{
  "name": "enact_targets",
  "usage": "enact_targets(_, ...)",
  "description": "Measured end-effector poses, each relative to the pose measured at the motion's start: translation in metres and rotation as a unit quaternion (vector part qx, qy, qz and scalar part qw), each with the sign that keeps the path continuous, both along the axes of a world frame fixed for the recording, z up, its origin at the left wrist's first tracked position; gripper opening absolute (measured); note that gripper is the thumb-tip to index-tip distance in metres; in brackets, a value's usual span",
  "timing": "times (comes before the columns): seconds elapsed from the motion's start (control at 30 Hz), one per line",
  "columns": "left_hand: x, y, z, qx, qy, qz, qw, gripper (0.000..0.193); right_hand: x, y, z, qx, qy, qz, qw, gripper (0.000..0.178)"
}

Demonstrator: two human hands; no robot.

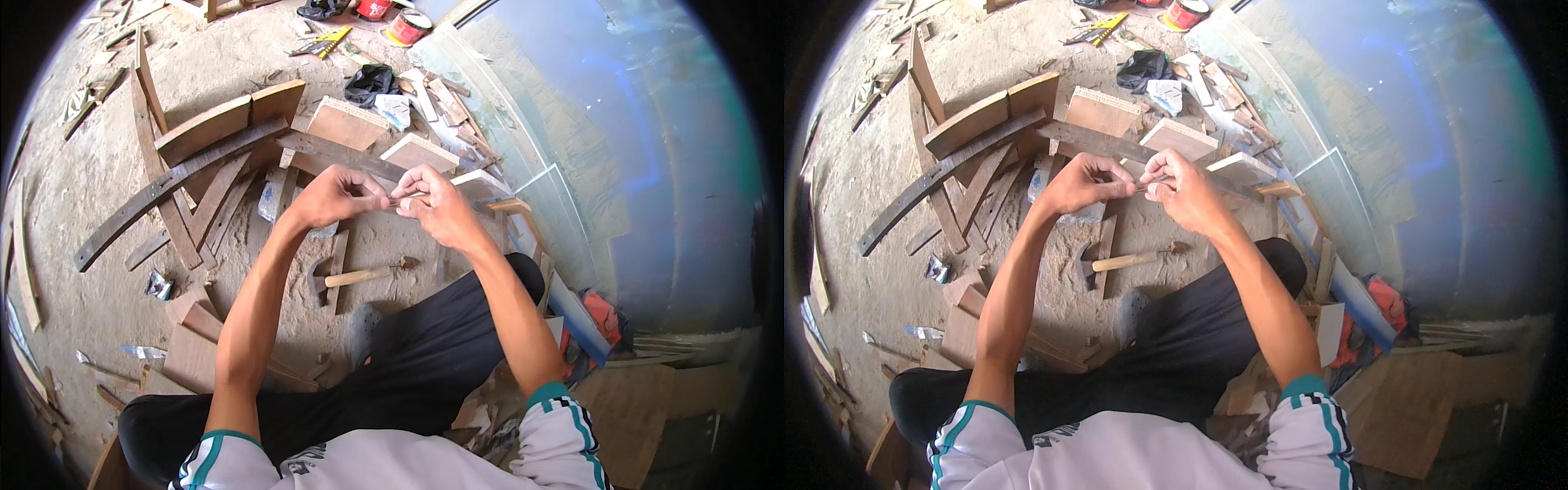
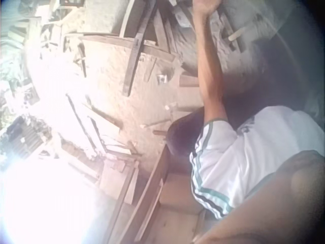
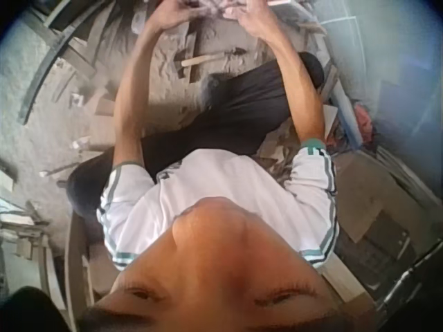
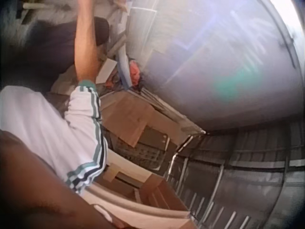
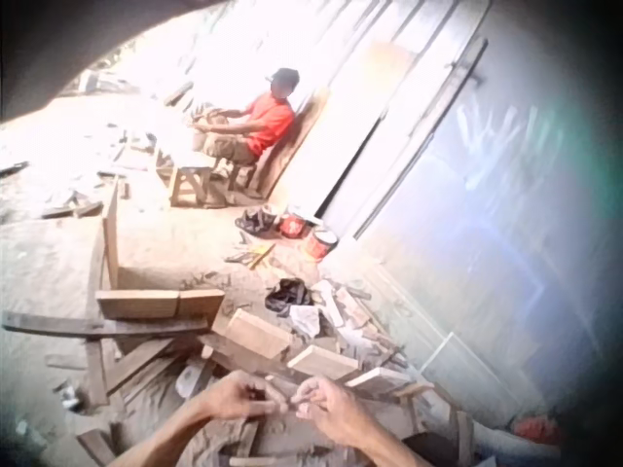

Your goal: The person assembles a wooden chair frame by hammering nails into joints and attaching wooden planks. They use a hammer to secure the pieces together and adjust the frame's position on the floor.

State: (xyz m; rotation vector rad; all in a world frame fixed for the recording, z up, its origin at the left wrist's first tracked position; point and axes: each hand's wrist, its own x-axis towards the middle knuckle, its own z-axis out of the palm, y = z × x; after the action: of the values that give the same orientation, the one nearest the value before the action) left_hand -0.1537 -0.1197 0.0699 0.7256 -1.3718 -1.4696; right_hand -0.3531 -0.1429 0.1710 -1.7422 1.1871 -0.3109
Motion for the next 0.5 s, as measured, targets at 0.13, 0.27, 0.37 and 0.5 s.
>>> enact_targets(0.13, 0.011, 0.014, 0.025, -0.055, -0.126, 0.081, 0.987, 0.011, 0.022, 0.017, 0.004, -0.083, -0.033, 0.014, 0.996, 0.023)
enact_targets(0.27, 0.023, 0.019, 0.023, -0.064, -0.091, 0.125, 0.986, 0.017, 0.037, 0.017, 0.016, -0.036, -0.1, -0.018, 0.994, 0.023)
enact_targets(0.37, 0.031, 0.025, 0.027, -0.025, -0.029, 0.12, 0.992, 0.022, 0.039, 0.01, 0.025, -0.022, -0.159, -0.052, 0.986, 0.022)
enact_targets(0.5, 0.037, 0.032, 0.032, -0.051, -0.002, 0.142, 0.988, 0.022, 0.046, 0.013, 0.036, -0.033, -0.153, -0.039, 0.987, 0.021)
